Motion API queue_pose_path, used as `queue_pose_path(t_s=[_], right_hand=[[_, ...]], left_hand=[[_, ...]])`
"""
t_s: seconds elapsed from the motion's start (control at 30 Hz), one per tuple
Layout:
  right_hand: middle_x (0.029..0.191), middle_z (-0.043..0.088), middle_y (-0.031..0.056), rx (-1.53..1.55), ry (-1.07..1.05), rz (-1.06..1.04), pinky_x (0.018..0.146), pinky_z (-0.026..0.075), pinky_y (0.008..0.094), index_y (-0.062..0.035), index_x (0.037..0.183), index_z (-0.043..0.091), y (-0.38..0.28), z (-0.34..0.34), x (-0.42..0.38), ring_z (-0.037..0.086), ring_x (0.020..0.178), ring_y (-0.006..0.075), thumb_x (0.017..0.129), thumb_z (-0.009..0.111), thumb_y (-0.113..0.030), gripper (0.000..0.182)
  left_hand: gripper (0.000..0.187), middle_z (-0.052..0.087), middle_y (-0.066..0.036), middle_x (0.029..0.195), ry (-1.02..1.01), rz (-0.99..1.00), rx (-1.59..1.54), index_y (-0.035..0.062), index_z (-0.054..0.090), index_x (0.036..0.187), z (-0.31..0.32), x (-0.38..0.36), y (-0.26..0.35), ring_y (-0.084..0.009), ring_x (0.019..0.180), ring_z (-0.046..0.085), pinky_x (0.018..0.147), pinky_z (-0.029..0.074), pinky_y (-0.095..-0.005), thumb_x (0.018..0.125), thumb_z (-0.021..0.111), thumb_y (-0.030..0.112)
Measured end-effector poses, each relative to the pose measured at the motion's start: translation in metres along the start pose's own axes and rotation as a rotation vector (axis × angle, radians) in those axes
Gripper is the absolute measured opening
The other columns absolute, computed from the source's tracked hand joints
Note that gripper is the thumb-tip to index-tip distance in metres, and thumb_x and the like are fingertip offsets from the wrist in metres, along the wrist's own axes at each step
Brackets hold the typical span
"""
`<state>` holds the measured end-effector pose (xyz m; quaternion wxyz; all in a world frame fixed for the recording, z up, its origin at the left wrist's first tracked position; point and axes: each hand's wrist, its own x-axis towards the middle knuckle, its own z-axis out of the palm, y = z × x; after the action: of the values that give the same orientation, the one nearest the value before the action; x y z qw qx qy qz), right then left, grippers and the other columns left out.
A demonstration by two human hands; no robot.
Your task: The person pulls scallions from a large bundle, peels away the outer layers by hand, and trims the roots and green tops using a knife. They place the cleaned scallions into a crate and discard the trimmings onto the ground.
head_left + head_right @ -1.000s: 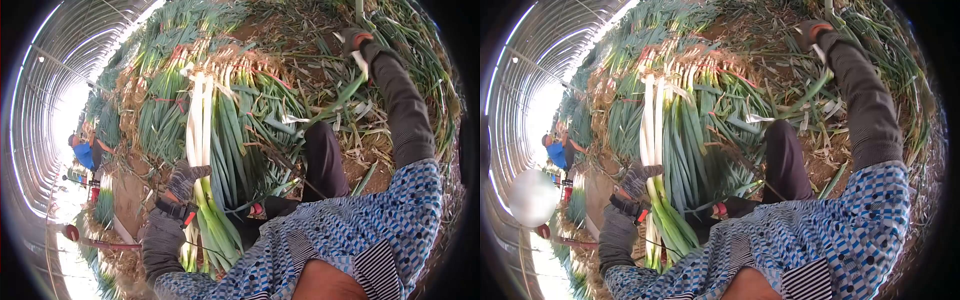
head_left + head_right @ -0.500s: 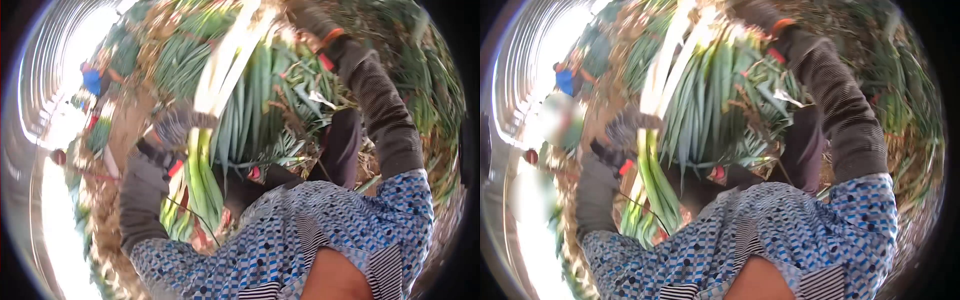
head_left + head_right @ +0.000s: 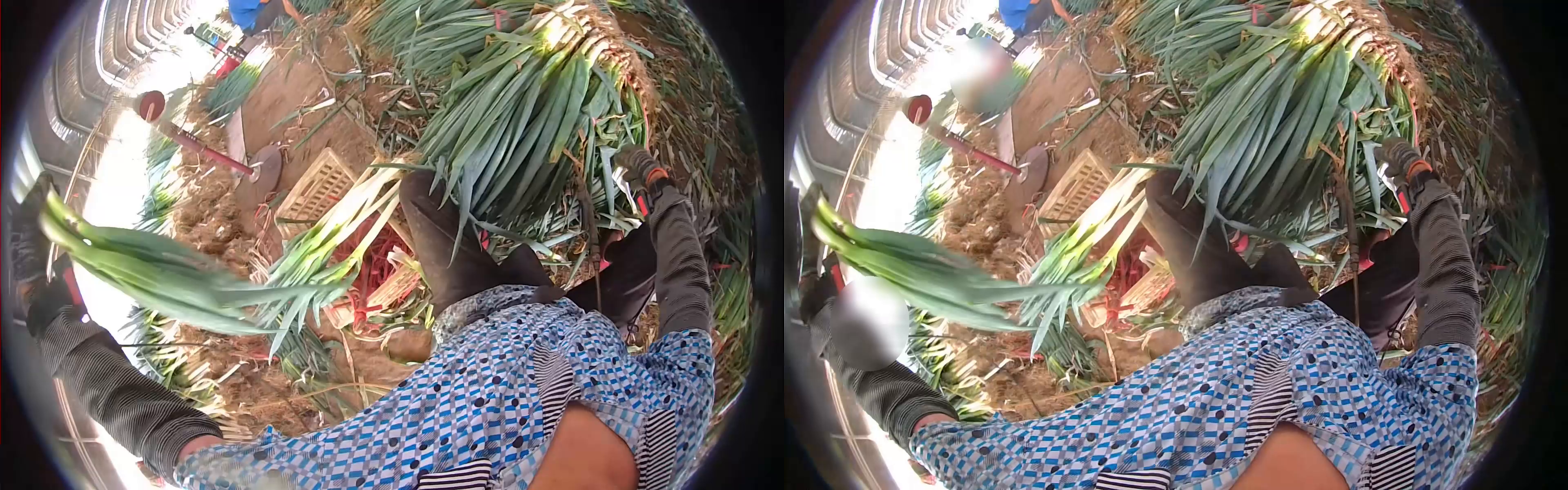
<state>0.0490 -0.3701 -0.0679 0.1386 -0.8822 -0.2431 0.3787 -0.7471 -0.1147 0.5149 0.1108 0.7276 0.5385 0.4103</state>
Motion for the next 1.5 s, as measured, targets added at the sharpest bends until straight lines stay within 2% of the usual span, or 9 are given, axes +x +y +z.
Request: queue_pose_path(t_s=[0.13, 0.27, 0.4, 0.53, 0.77, 0.97, 1.17, 1.37, 1.5], right_hand=[[0.12, 0.054, 0.0088, 0.151, -0.128, 0.041, 0.076, 0.052, 0.0463, -0.0128, 0.124, 0.048, -0.012, 0.045, -0.01, 0.062, 0.088, 0.0252, 0.079, 0.062, -0.035, 0.052], [0.106, 0.063, 0.0094, -0.81, 0.022, -0.925, 0.077, 0.051, 0.0308, -0.0108, 0.117, 0.055, 0.073, 0.084, 0.061, 0.063, 0.085, 0.0213, 0.075, 0.066, -0.031, 0.049], [0.088, 0.066, 0.0097, -0.277, -0.339, -0.209, 0.067, 0.052, 0.0338, -0.0067, 0.108, 0.06, 0.039, 0.106, -0.019, 0.063, 0.075, 0.0238, 0.074, 0.068, -0.03, 0.042], [0.08, 0.064, 0.0097, -0.604, -0.165, -0.801, 0.058, 0.05, 0.0379, -0.0048, 0.1, 0.06, 0.11, 0.145, 0.005, 0.062, 0.067, 0.0228, 0.076, 0.068, -0.028, 0.034], [0.069, 0.051, 0.0041, 0.604, -0.37, -0.006, 0.047, 0.044, 0.0322, -0.0076, 0.091, 0.051, 0.047, 0.162, -0.08, 0.049, 0.054, 0.0174, 0.077, 0.064, -0.019, 0.022], [0.068, 0.052, 0.003, 1.067, -0.17, 0.005, 0.041, 0.044, 0.0287, -0.0085, 0.094, 0.05, 0.061, 0.103, -0.13, 0.053, 0.054, 0.0158, 0.08, 0.057, -0.016, 0.018], [0.067, 0.054, 0.0022, 0.597, 0.291, -0.332, 0.046, 0.045, 0.0278, -0.0042, 0.096, 0.054, 0.021, 0.072, -0.183, 0.053, 0.054, 0.0144, 0.081, 0.057, -0.011, 0.016], [0.071, 0.058, 0.0151, 0.089, 0.52, -0.793, 0.059, 0.044, 0.0361, -0.0005, 0.091, 0.056, -0.027, 0.124, -0.208, 0.057, 0.065, 0.0294, 0.072, 0.062, -0.009, 0.022], [0.107, 0.057, 0.0105, 0.162, 0.528, -0.9, 0.09, 0.043, 0.0341, -0.0057, 0.117, 0.053, -0.018, 0.12, -0.186, 0.052, 0.108, 0.0211, 0.072, 0.069, -0.001, 0.048]], left_hand=[[0.04, 0.062, -0.008, 0.095, 0.126, 0.143, 0.289, 0.0048, 0.059, 0.109, 0.06, 0.021, -0.05, -0.0229, 0.085, 0.06, 0.078, 0.049, -0.0324, 0.076, 0.067, 0.026], [0.045, 0.063, -0.008, 0.096, -0.026, 0.186, 0.642, 0.008, 0.059, 0.108, 0.264, -0.022, -0.164, -0.0268, 0.088, 0.06, 0.08, 0.049, -0.0354, 0.072, 0.07, 0.031], [0.049, 0.063, -0.008, 0.097, -0.398, 0.207, 0.869, 0.0113, 0.06, 0.108, 0.454, -0.199, -0.259, -0.0307, 0.09, 0.06, 0.082, 0.049, -0.0384, 0.068, 0.073, 0.037], [0.074, 0.024, -0.007, 0.144, -0.485, -0.238, 0.92, 0.0276, 0.032, 0.137, 0.537, -0.338, -0.276, -0.0299, 0.135, 0.016, 0.101, 0.014, -0.0631, 0.071, 0.064, 0.037], [0.093, 0.016, -0.01, 0.148, -0.458, -0.119, 0.866, 0.0244, 0.02, 0.143, 0.523, -0.361, -0.26, -0.0303, 0.138, 0.01, 0.103, 0.01, -0.0603, 0.062, 0.067, 0.032], [0.054, 0.049, -0.016, 0.122, 0.125, 0.209, 0.21, 0.0061, 0.047, 0.121, 0.54, -0.34, -0.139, -0.0349, 0.114, 0.044, 0.095, 0.035, -0.0456, 0.071, 0.064, 0.018], [0.055, 0.053, -0.019, 0.116, -0.305, 0.425, -0.581, 0.0026, 0.045, 0.123, 0.596, -0.367, 0.031, -0.0311, 0.108, 0.051, 0.094, 0.039, -0.043, 0.073, 0.066, 0.014], [0.047, 0.051, -0.001, 0.094, -0.752, -0.364, -1.904, 0.0102, 0.043, 0.119, 0.718, -0.429, 0.108, -0.0118, 0.087, 0.052, 0.077, 0.046, -0.0296, 0.077, 0.061, 0.001], [0.062, 0.052, -0.005, 0.084, -1.049, -0.567, -1.616, 0.0073, 0.038, 0.12, 0.656, -0.379, 0.123, -0.0163, 0.071, 0.057, 0.06, 0.051, -0.0262, 0.064, 0.064, -0.004]])
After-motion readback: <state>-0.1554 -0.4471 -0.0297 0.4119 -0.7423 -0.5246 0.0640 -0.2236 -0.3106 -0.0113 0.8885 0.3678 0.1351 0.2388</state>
